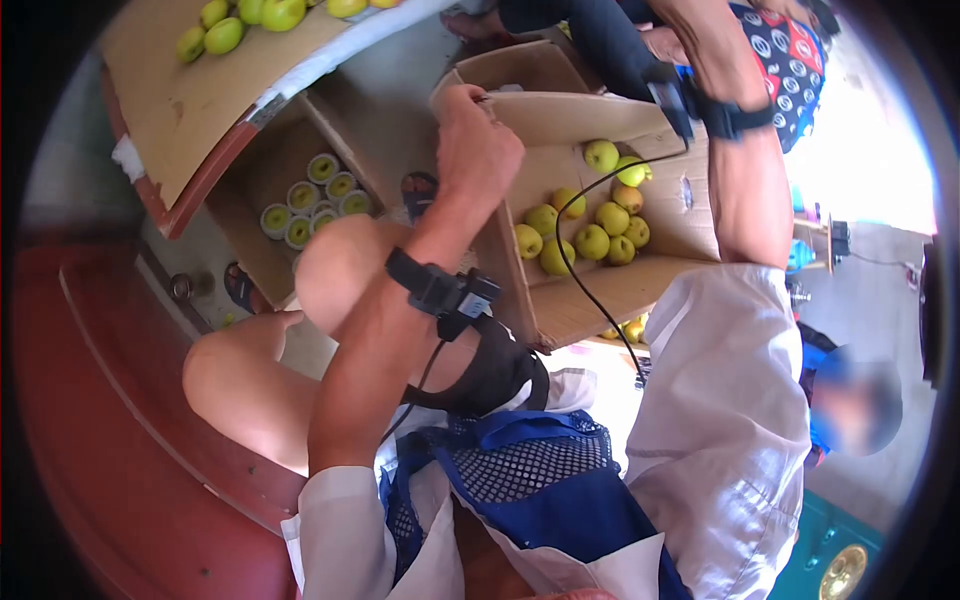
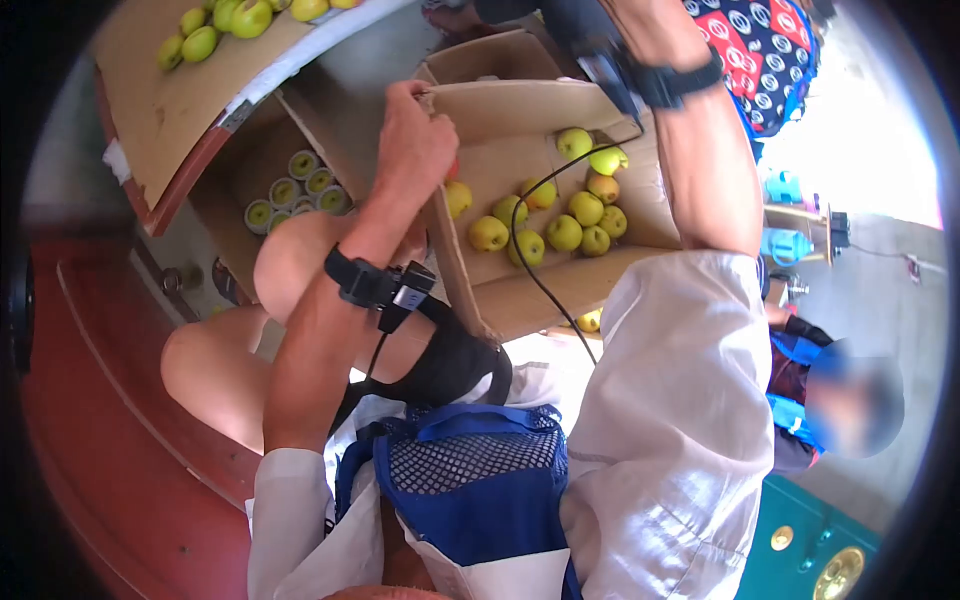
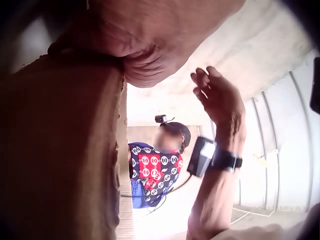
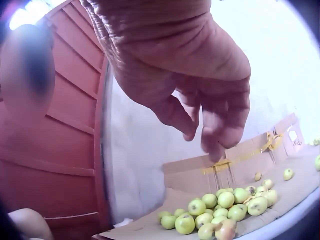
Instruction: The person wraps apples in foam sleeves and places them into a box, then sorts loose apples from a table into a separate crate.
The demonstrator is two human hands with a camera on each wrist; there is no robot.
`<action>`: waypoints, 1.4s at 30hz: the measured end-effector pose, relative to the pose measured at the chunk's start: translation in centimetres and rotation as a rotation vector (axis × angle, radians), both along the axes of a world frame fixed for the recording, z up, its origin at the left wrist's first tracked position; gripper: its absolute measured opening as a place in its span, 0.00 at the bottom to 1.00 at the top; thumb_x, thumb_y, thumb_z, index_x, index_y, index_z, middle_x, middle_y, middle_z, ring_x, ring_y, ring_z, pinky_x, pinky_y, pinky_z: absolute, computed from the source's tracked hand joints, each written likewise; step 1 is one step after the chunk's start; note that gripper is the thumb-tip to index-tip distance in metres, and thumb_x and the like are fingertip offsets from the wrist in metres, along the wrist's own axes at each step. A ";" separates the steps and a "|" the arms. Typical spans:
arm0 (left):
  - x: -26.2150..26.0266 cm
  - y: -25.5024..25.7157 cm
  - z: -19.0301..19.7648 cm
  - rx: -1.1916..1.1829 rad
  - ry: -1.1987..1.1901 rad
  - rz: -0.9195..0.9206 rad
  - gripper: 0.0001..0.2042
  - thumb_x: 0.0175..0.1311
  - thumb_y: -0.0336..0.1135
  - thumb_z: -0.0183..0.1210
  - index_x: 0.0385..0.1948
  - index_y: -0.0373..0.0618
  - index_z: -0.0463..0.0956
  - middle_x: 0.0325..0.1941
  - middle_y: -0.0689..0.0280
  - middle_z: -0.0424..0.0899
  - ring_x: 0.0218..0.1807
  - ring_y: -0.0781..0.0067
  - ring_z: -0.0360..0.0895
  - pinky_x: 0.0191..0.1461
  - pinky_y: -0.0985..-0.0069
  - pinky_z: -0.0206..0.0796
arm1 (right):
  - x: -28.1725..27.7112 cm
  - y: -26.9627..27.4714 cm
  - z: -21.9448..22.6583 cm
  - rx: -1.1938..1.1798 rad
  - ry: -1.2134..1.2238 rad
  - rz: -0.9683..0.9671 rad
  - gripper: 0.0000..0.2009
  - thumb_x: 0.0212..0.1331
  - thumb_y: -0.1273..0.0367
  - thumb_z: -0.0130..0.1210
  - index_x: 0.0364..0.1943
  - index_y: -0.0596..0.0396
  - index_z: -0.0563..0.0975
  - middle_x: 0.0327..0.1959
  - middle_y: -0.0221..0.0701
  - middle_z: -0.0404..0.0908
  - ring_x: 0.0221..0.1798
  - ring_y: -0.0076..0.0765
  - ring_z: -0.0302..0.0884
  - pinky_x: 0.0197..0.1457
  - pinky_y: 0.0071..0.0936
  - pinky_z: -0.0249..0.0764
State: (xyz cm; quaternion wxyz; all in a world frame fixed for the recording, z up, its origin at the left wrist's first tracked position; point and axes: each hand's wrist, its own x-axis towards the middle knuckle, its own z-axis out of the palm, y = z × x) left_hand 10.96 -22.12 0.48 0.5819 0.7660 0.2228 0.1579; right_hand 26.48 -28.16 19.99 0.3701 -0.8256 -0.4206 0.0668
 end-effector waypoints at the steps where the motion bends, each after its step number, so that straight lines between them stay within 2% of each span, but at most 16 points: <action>1: 0.1 0.1 -0.1 0.003 0.020 -0.012 0.21 0.61 0.27 0.54 0.58 0.35 0.68 0.58 0.40 0.78 0.62 0.39 0.76 0.67 0.57 0.67 | -1.1 -2.5 -0.1 -0.029 0.102 0.009 0.07 0.65 0.72 0.58 0.42 0.59 0.84 0.34 0.26 0.85 0.37 0.20 0.77 0.42 0.19 0.71; 2: 0.3 0.2 -0.2 0.006 0.039 -0.022 0.22 0.61 0.28 0.54 0.58 0.36 0.68 0.59 0.40 0.78 0.63 0.40 0.76 0.67 0.58 0.67 | -2.3 -4.9 0.3 -0.057 0.203 0.021 0.07 0.65 0.73 0.57 0.41 0.58 0.84 0.32 0.25 0.85 0.36 0.18 0.76 0.41 0.17 0.70; 4: 0.3 0.2 -0.4 0.034 0.047 -0.042 0.22 0.61 0.28 0.54 0.59 0.37 0.68 0.60 0.41 0.79 0.64 0.41 0.76 0.68 0.58 0.67 | -2.0 -9.4 -1.8 -0.287 0.180 0.164 0.11 0.65 0.71 0.53 0.45 0.57 0.84 0.36 0.28 0.87 0.41 0.20 0.80 0.46 0.25 0.77; 6: 0.4 0.4 -0.4 0.088 0.019 -0.059 0.22 0.62 0.29 0.54 0.60 0.39 0.69 0.60 0.43 0.79 0.64 0.42 0.76 0.68 0.58 0.66 | -3.0 -11.8 -5.3 -0.456 0.292 0.170 0.09 0.62 0.76 0.52 0.42 0.58 0.83 0.33 0.26 0.85 0.37 0.20 0.78 0.42 0.25 0.73; 8: 0.4 0.5 -0.2 0.087 0.073 -0.076 0.22 0.61 0.29 0.54 0.59 0.40 0.70 0.61 0.45 0.79 0.64 0.43 0.76 0.69 0.58 0.66 | -1.4 -14.8 -10.5 -0.664 0.337 0.036 0.13 0.56 0.66 0.64 0.44 0.55 0.85 0.38 0.38 0.89 0.45 0.46 0.86 0.49 0.39 0.80; 10: 0.5 0.5 0.0 0.067 0.087 -0.101 0.21 0.61 0.27 0.53 0.58 0.39 0.70 0.61 0.43 0.75 0.65 0.43 0.74 0.70 0.58 0.64 | -0.4 -18.2 -15.0 -0.859 0.027 -0.030 0.13 0.54 0.66 0.65 0.41 0.58 0.84 0.41 0.39 0.89 0.49 0.50 0.86 0.50 0.39 0.80; 12: 0.7 0.5 0.0 0.076 0.108 -0.098 0.21 0.61 0.27 0.52 0.58 0.39 0.70 0.62 0.44 0.76 0.65 0.43 0.74 0.70 0.57 0.65 | 1.7 -20.7 -19.3 -1.184 -0.127 -0.086 0.19 0.53 0.65 0.67 0.49 0.58 0.81 0.50 0.41 0.87 0.57 0.51 0.84 0.57 0.41 0.79; 15: 0.7 0.2 0.2 0.085 0.130 -0.101 0.21 0.62 0.27 0.52 0.59 0.39 0.70 0.62 0.44 0.76 0.65 0.43 0.74 0.69 0.57 0.65 | 1.7 -22.0 -22.7 -1.181 -0.184 -0.169 0.29 0.52 0.64 0.69 0.59 0.56 0.74 0.57 0.43 0.82 0.63 0.52 0.80 0.62 0.44 0.77; 18: 0.8 0.2 0.2 0.088 0.126 -0.098 0.21 0.62 0.27 0.51 0.59 0.39 0.70 0.62 0.44 0.76 0.65 0.42 0.74 0.69 0.57 0.65 | 2.6 -23.2 -25.8 -1.222 -0.208 -0.119 0.33 0.53 0.64 0.70 0.63 0.55 0.67 0.59 0.45 0.80 0.64 0.55 0.79 0.62 0.46 0.76; 24: 0.8 0.2 0.6 0.075 0.118 -0.108 0.21 0.63 0.26 0.51 0.59 0.38 0.69 0.61 0.42 0.76 0.64 0.41 0.75 0.69 0.56 0.65 | 1.7 -25.7 -29.4 -1.065 -0.402 -0.173 0.31 0.54 0.68 0.68 0.60 0.55 0.66 0.55 0.47 0.81 0.57 0.53 0.82 0.60 0.47 0.77; 26: 0.8 0.4 0.3 0.086 0.108 -0.104 0.21 0.64 0.26 0.50 0.60 0.38 0.69 0.61 0.42 0.76 0.64 0.41 0.75 0.69 0.56 0.65 | 2.4 -26.0 -30.6 -1.081 -0.449 -0.183 0.30 0.54 0.69 0.67 0.61 0.55 0.66 0.54 0.46 0.82 0.56 0.54 0.82 0.59 0.46 0.77; 31: 0.7 0.2 0.4 0.114 0.120 -0.091 0.20 0.65 0.25 0.48 0.60 0.37 0.69 0.59 0.41 0.77 0.59 0.43 0.79 0.64 0.56 0.69 | 1.6 -24.9 -28.7 -0.975 -0.346 -0.140 0.29 0.57 0.70 0.64 0.62 0.55 0.65 0.53 0.46 0.81 0.56 0.57 0.81 0.58 0.46 0.78; 34: 0.5 -0.3 2.2 0.013 0.170 -0.089 0.19 0.66 0.25 0.48 0.59 0.36 0.69 0.58 0.42 0.78 0.53 0.46 0.83 0.57 0.57 0.74 | 1.3 -24.7 -28.4 -0.853 -0.259 -0.087 0.30 0.59 0.69 0.64 0.64 0.54 0.64 0.55 0.47 0.80 0.57 0.58 0.80 0.59 0.47 0.78; 37: 0.8 0.0 1.4 0.096 0.149 -0.082 0.19 0.66 0.25 0.47 0.59 0.36 0.69 0.57 0.43 0.78 0.47 0.48 0.85 0.51 0.59 0.77 | 1.1 -24.7 -29.0 -0.778 -0.241 -0.081 0.30 0.60 0.69 0.63 0.65 0.53 0.64 0.57 0.47 0.78 0.57 0.58 0.80 0.58 0.49 0.78; 39: 0.7 0.1 1.7 0.044 0.167 -0.083 0.19 0.66 0.25 0.48 0.60 0.36 0.69 0.57 0.43 0.78 0.48 0.48 0.85 0.51 0.59 0.77 | 0.5 -24.9 -29.4 -0.681 -0.316 -0.078 0.30 0.60 0.68 0.63 0.66 0.51 0.63 0.57 0.46 0.77 0.58 0.58 0.80 0.56 0.50 0.78; 42: 0.8 0.0 2.1 0.021 0.181 -0.089 0.19 0.66 0.25 0.48 0.60 0.36 0.69 0.58 0.43 0.78 0.50 0.47 0.84 0.54 0.58 0.76 | -0.2 -24.1 -28.7 -0.779 -0.220 0.035 0.31 0.61 0.68 0.63 0.67 0.45 0.63 0.57 0.43 0.76 0.57 0.57 0.80 0.52 0.49 0.80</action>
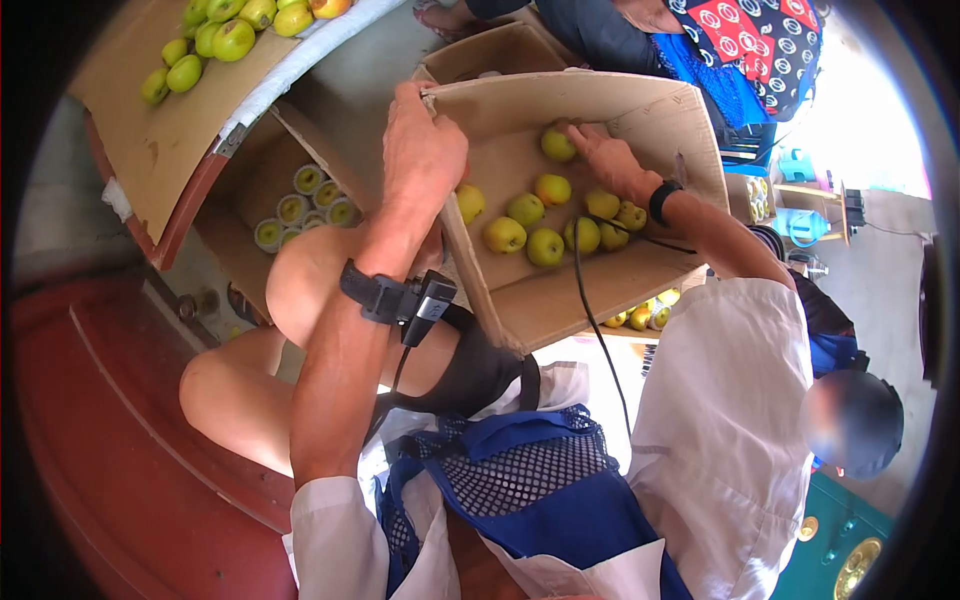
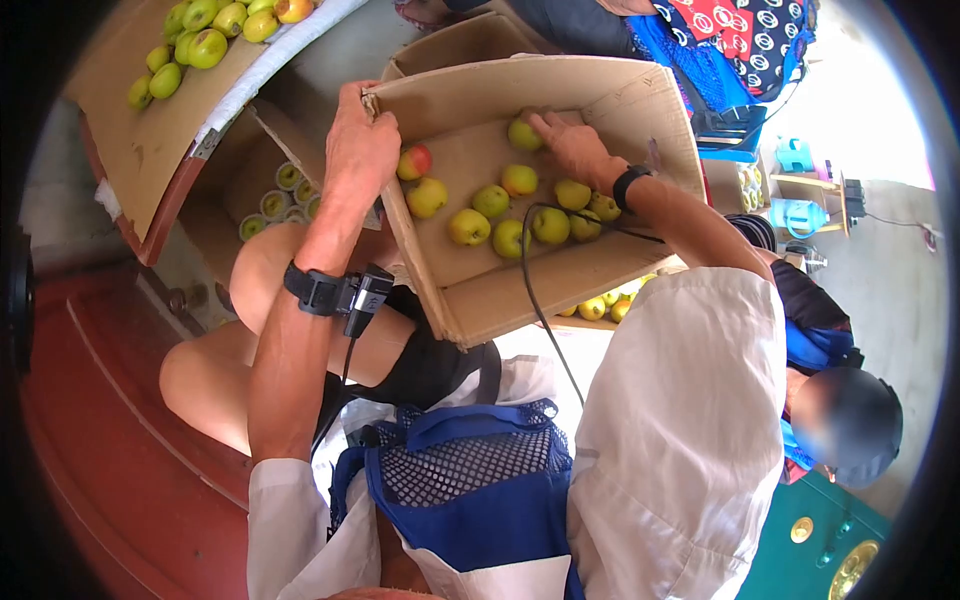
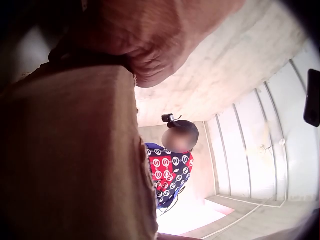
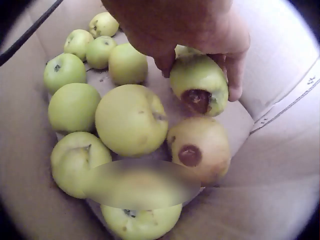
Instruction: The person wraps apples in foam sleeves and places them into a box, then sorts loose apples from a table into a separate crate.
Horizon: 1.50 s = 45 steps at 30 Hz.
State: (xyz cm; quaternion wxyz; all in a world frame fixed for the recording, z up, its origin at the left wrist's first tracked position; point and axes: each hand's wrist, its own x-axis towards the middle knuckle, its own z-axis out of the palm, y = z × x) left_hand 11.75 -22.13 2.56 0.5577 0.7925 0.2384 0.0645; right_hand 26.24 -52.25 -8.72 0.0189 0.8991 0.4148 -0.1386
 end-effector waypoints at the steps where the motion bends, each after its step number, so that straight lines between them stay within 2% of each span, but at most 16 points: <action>1: -0.1 0.1 0.0 0.002 0.006 -0.002 0.19 0.66 0.25 0.48 0.60 0.37 0.69 0.59 0.43 0.78 0.51 0.46 0.84 0.56 0.58 0.75 | -0.3 0.4 -0.1 0.019 -0.002 0.020 0.31 0.60 0.68 0.63 0.68 0.43 0.63 0.56 0.43 0.76 0.56 0.57 0.80 0.52 0.49 0.81; 4: 0.2 0.1 -0.6 0.091 -0.001 -0.002 0.20 0.66 0.25 0.48 0.60 0.37 0.68 0.60 0.43 0.77 0.57 0.44 0.81 0.61 0.57 0.72 | -0.5 0.7 -0.4 0.076 -0.013 0.067 0.33 0.60 0.67 0.63 0.70 0.38 0.64 0.55 0.41 0.75 0.55 0.56 0.81 0.50 0.49 0.82; 7: 0.2 0.2 -0.2 0.026 0.037 0.000 0.19 0.66 0.26 0.48 0.60 0.36 0.68 0.60 0.42 0.77 0.61 0.42 0.78 0.65 0.56 0.69 | -0.5 1.7 -1.4 0.110 0.027 0.096 0.35 0.60 0.68 0.63 0.72 0.36 0.63 0.54 0.41 0.75 0.54 0.55 0.81 0.50 0.49 0.82; 9: 0.3 0.3 -0.9 0.027 0.031 -0.003 0.19 0.66 0.25 0.48 0.60 0.36 0.68 0.60 0.42 0.77 0.62 0.42 0.77 0.67 0.56 0.68 | -0.2 2.4 -1.7 0.081 0.062 0.061 0.36 0.59 0.68 0.63 0.73 0.35 0.63 0.54 0.41 0.75 0.54 0.55 0.81 0.49 0.49 0.82; 12: 0.4 0.3 -1.2 0.059 0.004 -0.003 0.19 0.66 0.25 0.49 0.59 0.35 0.68 0.59 0.42 0.78 0.63 0.40 0.76 0.67 0.55 0.67 | 0.0 2.8 -1.8 0.137 0.012 0.119 0.37 0.58 0.68 0.64 0.73 0.35 0.63 0.55 0.41 0.75 0.53 0.55 0.81 0.49 0.50 0.82; 15: 0.2 0.3 -1.4 0.061 -0.009 0.005 0.19 0.66 0.25 0.49 0.59 0.35 0.68 0.59 0.42 0.78 0.63 0.40 0.76 0.67 0.55 0.66 | -0.4 3.5 -0.8 0.040 0.082 0.042 0.37 0.57 0.68 0.65 0.73 0.34 0.63 0.55 0.41 0.75 0.55 0.56 0.80 0.52 0.50 0.81; 18: 0.3 0.2 -1.5 0.051 -0.013 0.003 0.19 0.66 0.25 0.49 0.59 0.36 0.69 0.59 0.42 0.78 0.63 0.40 0.75 0.67 0.55 0.66 | -0.2 2.4 -1.3 0.159 0.074 0.104 0.37 0.56 0.67 0.66 0.72 0.39 0.64 0.56 0.43 0.75 0.58 0.57 0.79 0.56 0.50 0.80; 24: 0.2 0.1 -1.4 0.077 -0.011 0.012 0.18 0.66 0.25 0.49 0.58 0.36 0.69 0.58 0.42 0.78 0.63 0.39 0.75 0.67 0.54 0.66 | 0.1 1.7 -2.2 0.066 0.038 -0.011 0.36 0.54 0.66 0.67 0.68 0.53 0.64 0.60 0.48 0.74 0.61 0.60 0.75 0.59 0.51 0.78; 27: 0.1 -0.1 -1.7 0.078 -0.034 0.033 0.17 0.66 0.24 0.49 0.57 0.37 0.70 0.59 0.42 0.78 0.63 0.38 0.75 0.67 0.53 0.66 | 0.6 2.2 -1.3 0.057 0.083 -0.002 0.35 0.54 0.67 0.67 0.67 0.54 0.65 0.60 0.49 0.74 0.61 0.60 0.75 0.58 0.51 0.78; 30: 0.1 -0.1 -2.1 0.085 -0.058 0.064 0.16 0.66 0.25 0.49 0.56 0.38 0.71 0.58 0.42 0.78 0.61 0.36 0.75 0.66 0.52 0.66 | 0.5 2.7 0.3 0.191 0.045 0.131 0.37 0.54 0.64 0.65 0.69 0.54 0.63 0.58 0.50 0.75 0.58 0.63 0.77 0.58 0.53 0.78; 33: 0.3 -0.2 -2.1 0.057 -0.067 0.072 0.16 0.66 0.24 0.49 0.55 0.37 0.71 0.57 0.41 0.78 0.61 0.35 0.75 0.65 0.52 0.67 | -1.4 5.0 3.3 0.060 0.079 0.068 0.33 0.57 0.61 0.64 0.66 0.55 0.67 0.52 0.52 0.79 0.55 0.63 0.80 0.55 0.53 0.79; 35: 0.5 -0.2 -2.4 0.072 -0.103 0.086 0.16 0.65 0.23 0.49 0.55 0.36 0.71 0.56 0.39 0.77 0.60 0.34 0.75 0.65 0.51 0.67 | -2.8 6.4 2.3 -0.053 0.062 -0.053 0.32 0.59 0.59 0.62 0.66 0.57 0.67 0.52 0.55 0.80 0.54 0.63 0.81 0.54 0.53 0.80; 36: 0.6 -0.4 -3.2 0.122 -0.123 0.121 0.16 0.68 0.25 0.52 0.56 0.40 0.70 0.54 0.40 0.81 0.59 0.35 0.78 0.63 0.52 0.69 | -3.3 7.0 2.0 -0.110 0.051 -0.115 0.32 0.60 0.57 0.61 0.66 0.58 0.67 0.53 0.56 0.80 0.53 0.63 0.82 0.54 0.52 0.80; 39: 0.2 -0.1 -2.7 0.109 -0.114 0.120 0.16 0.66 0.25 0.52 0.56 0.40 0.71 0.55 0.41 0.80 0.60 0.35 0.77 0.64 0.52 0.69 | -3.9 8.5 2.5 -0.187 -0.011 -0.100 0.34 0.60 0.55 0.61 0.65 0.65 0.68 0.53 0.59 0.81 0.51 0.61 0.84 0.54 0.49 0.81; 42: -0.1 0.0 -2.0 0.084 -0.115 0.106 0.17 0.64 0.23 0.50 0.56 0.39 0.70 0.56 0.40 0.78 0.60 0.34 0.75 0.65 0.51 0.68 | -2.0 8.3 0.4 -0.289 0.074 -0.145 0.41 0.58 0.52 0.63 0.66 0.72 0.64 0.52 0.57 0.83 0.52 0.60 0.85 0.58 0.47 0.80; 45: -0.1 -0.3 -1.6 0.054 -0.084 0.095 0.18 0.64 0.22 0.48 0.57 0.37 0.68 0.58 0.39 0.76 0.62 0.34 0.73 0.67 0.51 0.66 | -1.0 8.4 -0.9 -0.317 0.068 -0.299 0.40 0.57 0.50 0.63 0.64 0.70 0.68 0.53 0.57 0.84 0.56 0.61 0.84 0.58 0.49 0.80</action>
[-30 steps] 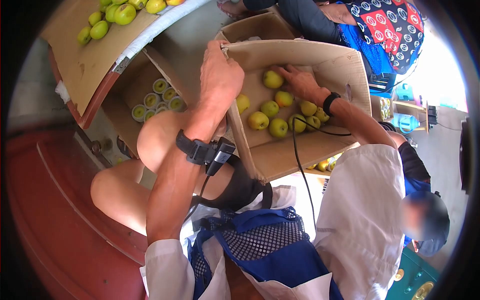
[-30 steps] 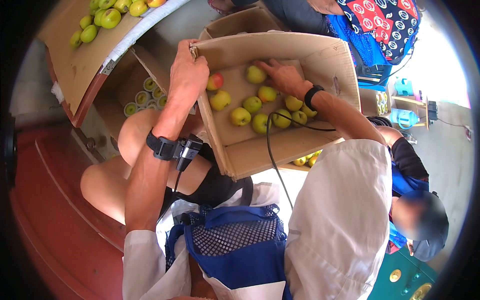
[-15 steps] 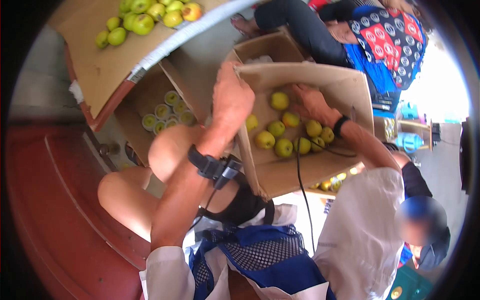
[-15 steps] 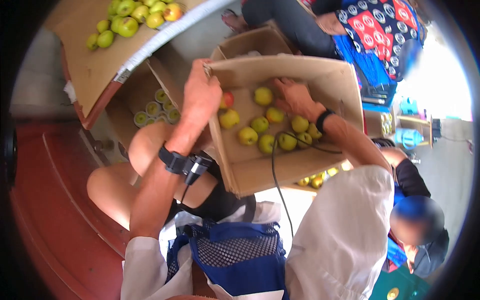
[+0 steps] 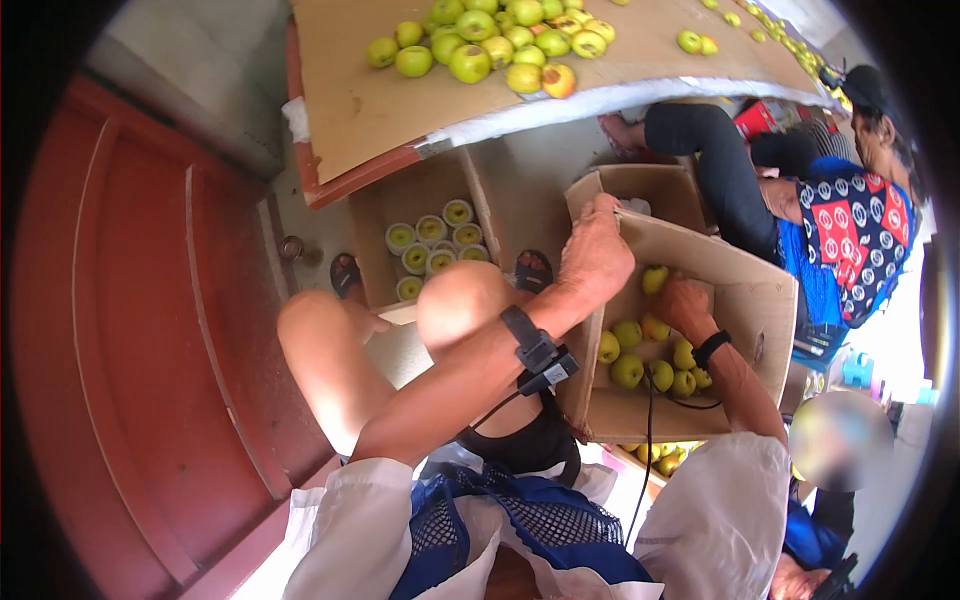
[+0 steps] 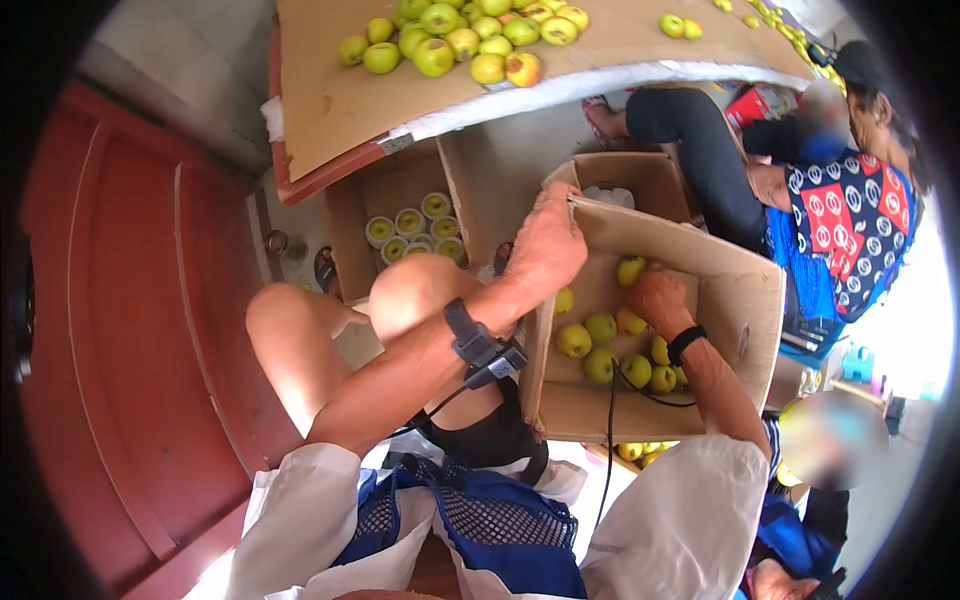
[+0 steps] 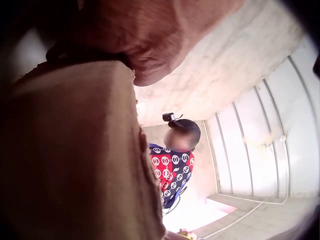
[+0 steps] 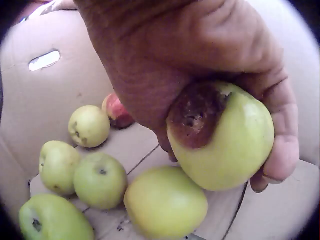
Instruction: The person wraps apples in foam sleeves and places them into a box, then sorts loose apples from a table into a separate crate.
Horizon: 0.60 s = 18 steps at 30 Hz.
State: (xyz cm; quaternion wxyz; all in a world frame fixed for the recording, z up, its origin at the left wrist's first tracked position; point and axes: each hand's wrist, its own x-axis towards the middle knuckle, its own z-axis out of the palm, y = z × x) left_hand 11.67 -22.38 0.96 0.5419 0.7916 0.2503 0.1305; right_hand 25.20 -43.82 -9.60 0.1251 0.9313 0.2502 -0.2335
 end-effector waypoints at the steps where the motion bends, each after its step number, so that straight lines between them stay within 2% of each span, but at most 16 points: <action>1: 0.0 -0.1 -0.1 -0.006 -0.007 0.002 0.18 0.64 0.22 0.48 0.57 0.37 0.68 0.58 0.39 0.76 0.62 0.34 0.73 0.67 0.51 0.66 | -0.1 0.2 0.2 0.030 -0.010 -0.006 0.40 0.57 0.49 0.63 0.64 0.70 0.68 0.54 0.57 0.83 0.57 0.60 0.84 0.58 0.48 0.80; 3: -0.2 -0.1 0.0 -0.021 -0.019 0.002 0.18 0.64 0.21 0.47 0.57 0.37 0.68 0.59 0.39 0.76 0.63 0.34 0.73 0.67 0.50 0.65 | -0.6 0.4 0.9 0.088 -0.025 -0.024 0.41 0.56 0.47 0.64 0.64 0.69 0.69 0.55 0.56 0.83 0.58 0.58 0.84 0.59 0.48 0.79; 6: -0.8 -0.4 0.6 -0.052 0.002 -0.008 0.18 0.65 0.21 0.46 0.57 0.37 0.68 0.61 0.40 0.75 0.64 0.34 0.72 0.68 0.50 0.64 | -1.5 1.7 1.0 0.031 -0.096 -0.063 0.42 0.56 0.47 0.64 0.66 0.69 0.68 0.57 0.54 0.83 0.59 0.57 0.83 0.61 0.47 0.79; 9: -1.2 -0.4 0.7 -0.045 -0.006 -0.010 0.18 0.66 0.23 0.46 0.58 0.38 0.68 0.61 0.40 0.75 0.64 0.34 0.72 0.68 0.49 0.64 | -1.0 1.7 1.1 0.002 0.011 -0.038 0.45 0.56 0.47 0.64 0.70 0.67 0.63 0.55 0.52 0.84 0.60 0.57 0.83 0.61 0.48 0.78; 12: -1.1 -0.4 0.7 -0.020 -0.012 -0.016 0.18 0.66 0.24 0.46 0.58 0.39 0.68 0.60 0.40 0.76 0.63 0.32 0.73 0.67 0.47 0.65 | -1.2 1.0 0.9 0.041 -0.069 -0.022 0.43 0.57 0.50 0.63 0.70 0.66 0.63 0.53 0.52 0.86 0.57 0.53 0.85 0.58 0.45 0.80; 15: -0.9 0.3 0.4 -0.041 0.009 -0.033 0.20 0.63 0.25 0.49 0.58 0.41 0.67 0.61 0.41 0.75 0.64 0.32 0.72 0.68 0.44 0.65 | -2.4 1.2 2.5 0.019 -0.044 -0.001 0.41 0.55 0.53 0.64 0.70 0.63 0.65 0.52 0.49 0.86 0.56 0.55 0.85 0.56 0.47 0.81; 17: -0.6 0.0 -0.4 -0.026 0.005 -0.034 0.20 0.64 0.27 0.48 0.60 0.42 0.67 0.61 0.40 0.77 0.63 0.31 0.73 0.68 0.44 0.66 | -3.4 0.7 2.8 0.097 -0.045 0.068 0.37 0.54 0.55 0.65 0.66 0.60 0.67 0.48 0.49 0.87 0.53 0.58 0.85 0.54 0.49 0.81; 18: -0.7 0.0 0.0 -0.045 0.042 -0.049 0.20 0.65 0.28 0.48 0.60 0.43 0.67 0.60 0.39 0.78 0.63 0.30 0.74 0.68 0.45 0.66 | -4.8 1.1 4.4 0.119 -0.026 0.062 0.35 0.54 0.56 0.65 0.63 0.59 0.68 0.46 0.49 0.87 0.52 0.59 0.85 0.53 0.50 0.80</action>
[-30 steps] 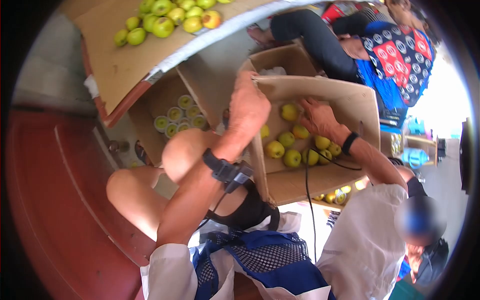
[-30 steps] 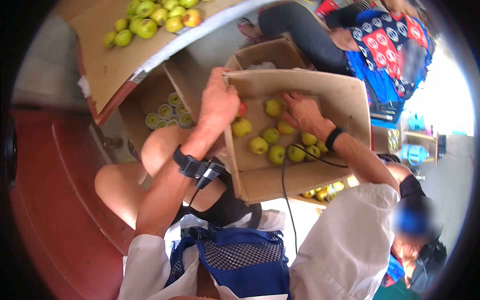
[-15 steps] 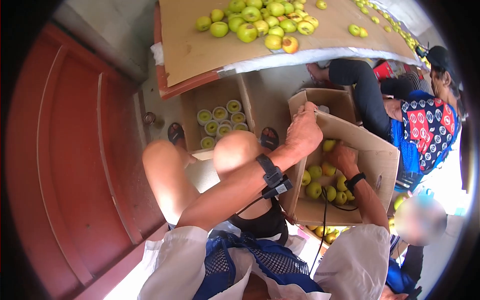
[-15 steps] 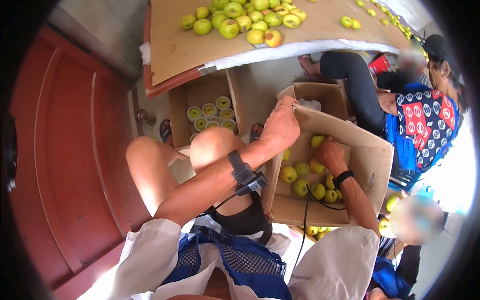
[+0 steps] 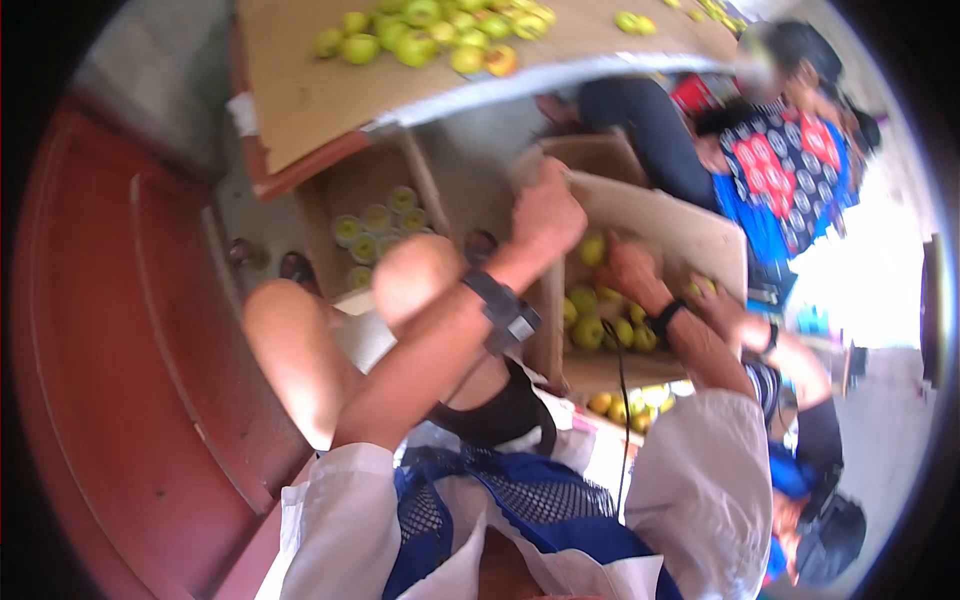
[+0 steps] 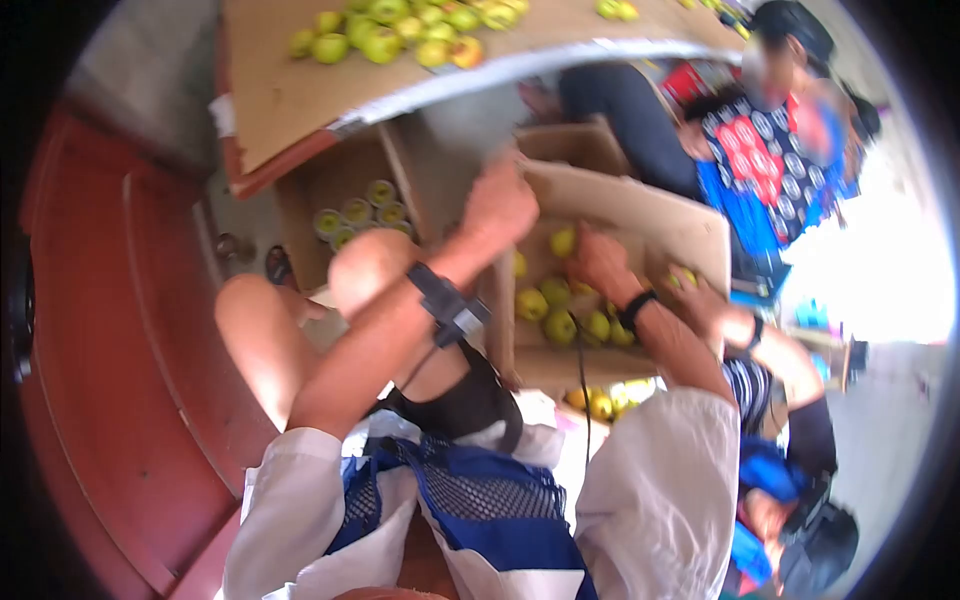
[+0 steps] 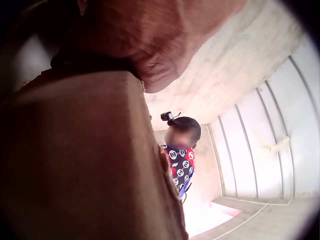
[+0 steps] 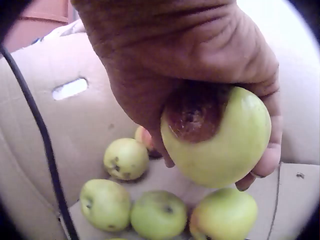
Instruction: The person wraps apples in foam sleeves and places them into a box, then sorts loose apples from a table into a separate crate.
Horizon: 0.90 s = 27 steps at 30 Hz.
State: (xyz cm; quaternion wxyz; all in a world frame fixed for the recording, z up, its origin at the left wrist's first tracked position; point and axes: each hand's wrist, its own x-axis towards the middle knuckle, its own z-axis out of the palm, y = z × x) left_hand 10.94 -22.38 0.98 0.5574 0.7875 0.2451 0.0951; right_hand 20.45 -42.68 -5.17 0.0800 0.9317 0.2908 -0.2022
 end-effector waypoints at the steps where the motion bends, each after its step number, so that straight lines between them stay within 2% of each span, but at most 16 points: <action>1: -0.1 0.3 0.5 -0.015 0.039 -0.016 0.20 0.67 0.29 0.48 0.61 0.44 0.68 0.59 0.38 0.79 0.63 0.30 0.75 0.68 0.46 0.66 | -1.3 0.8 1.8 0.024 0.020 -0.005 0.32 0.54 0.57 0.65 0.61 0.58 0.69 0.45 0.50 0.86 0.52 0.60 0.84 0.53 0.51 0.80; 3: 0.1 0.2 -0.4 0.048 -0.056 -0.011 0.19 0.68 0.31 0.48 0.61 0.44 0.69 0.59 0.38 0.79 0.63 0.32 0.75 0.68 0.48 0.66 | -2.4 0.7 2.4 0.093 0.014 0.033 0.28 0.55 0.57 0.64 0.56 0.56 0.71 0.43 0.50 0.86 0.51 0.60 0.84 0.51 0.52 0.79; 6: 0.2 0.3 -0.3 0.079 -0.057 -0.022 0.17 0.69 0.32 0.49 0.58 0.42 0.71 0.60 0.42 0.79 0.64 0.36 0.75 0.69 0.51 0.66 | -4.5 1.4 5.9 0.130 0.080 0.014 0.31 0.55 0.54 0.68 0.58 0.54 0.72 0.42 0.52 0.86 0.49 0.64 0.83 0.52 0.55 0.77; 9: 0.1 0.4 -0.1 0.088 -0.067 -0.040 0.17 0.68 0.32 0.49 0.58 0.41 0.71 0.61 0.42 0.77 0.64 0.36 0.75 0.69 0.52 0.65 | -5.7 1.5 10.2 0.157 0.171 -0.039 0.30 0.55 0.57 0.69 0.60 0.56 0.72 0.45 0.51 0.86 0.52 0.61 0.83 0.56 0.50 0.77; 12: 0.1 0.2 -0.6 0.049 -0.103 -0.032 0.18 0.68 0.31 0.49 0.59 0.41 0.69 0.63 0.40 0.74 0.64 0.34 0.73 0.69 0.51 0.65 | -5.5 0.0 12.7 0.350 0.301 -0.115 0.30 0.55 0.57 0.69 0.60 0.57 0.74 0.49 0.51 0.85 0.57 0.55 0.82 0.61 0.44 0.74; 14: 0.2 0.2 -0.8 0.038 -0.085 -0.026 0.19 0.68 0.30 0.48 0.60 0.42 0.68 0.64 0.39 0.74 0.65 0.32 0.72 0.69 0.49 0.65 | -5.6 -0.3 16.4 0.478 0.430 -0.187 0.30 0.54 0.60 0.70 0.61 0.56 0.75 0.51 0.45 0.85 0.57 0.46 0.82 0.63 0.38 0.73; 15: 0.1 0.1 -0.6 0.045 -0.092 -0.012 0.18 0.67 0.30 0.48 0.59 0.42 0.68 0.63 0.40 0.74 0.65 0.33 0.72 0.69 0.47 0.65 | -5.9 0.1 18.7 0.545 0.463 -0.229 0.29 0.53 0.61 0.72 0.59 0.56 0.77 0.50 0.38 0.85 0.55 0.38 0.80 0.63 0.33 0.72; 17: 0.1 0.0 -0.8 0.061 -0.098 0.002 0.18 0.67 0.30 0.49 0.59 0.42 0.69 0.62 0.42 0.74 0.64 0.34 0.72 0.68 0.47 0.66 | -6.6 1.1 22.2 0.611 0.409 -0.259 0.27 0.55 0.64 0.71 0.60 0.55 0.77 0.48 0.34 0.84 0.52 0.30 0.79 0.59 0.29 0.73; 19: 0.1 -0.1 -0.6 0.060 -0.099 0.008 0.18 0.67 0.29 0.49 0.58 0.41 0.69 0.62 0.43 0.74 0.64 0.34 0.72 0.67 0.47 0.66 | -5.1 1.8 22.6 0.765 0.495 -0.205 0.26 0.58 0.65 0.69 0.61 0.55 0.77 0.47 0.31 0.83 0.51 0.26 0.78 0.56 0.27 0.73; 21: -0.1 -0.1 -0.4 0.041 -0.089 0.004 0.18 0.66 0.29 0.49 0.58 0.40 0.69 0.62 0.43 0.74 0.65 0.35 0.72 0.67 0.46 0.66 | -4.5 4.0 23.7 0.899 0.625 -0.272 0.25 0.59 0.66 0.69 0.61 0.55 0.76 0.46 0.29 0.83 0.50 0.24 0.77 0.55 0.26 0.73; 25: -0.4 -0.2 -0.7 0.029 -0.097 0.005 0.18 0.64 0.28 0.50 0.57 0.39 0.68 0.60 0.42 0.74 0.63 0.33 0.73 0.66 0.43 0.67 | -2.5 10.9 23.4 0.929 0.608 -0.100 0.25 0.61 0.65 0.67 0.61 0.55 0.76 0.46 0.31 0.84 0.48 0.24 0.79 0.52 0.22 0.73; 27: -0.4 -0.2 -0.7 0.035 -0.105 -0.004 0.18 0.64 0.28 0.50 0.56 0.39 0.67 0.59 0.41 0.73 0.62 0.32 0.73 0.65 0.43 0.67 | -0.6 14.9 21.7 0.850 0.563 0.023 0.29 0.58 0.60 0.69 0.61 0.58 0.75 0.45 0.34 0.84 0.44 0.25 0.80 0.45 0.24 0.75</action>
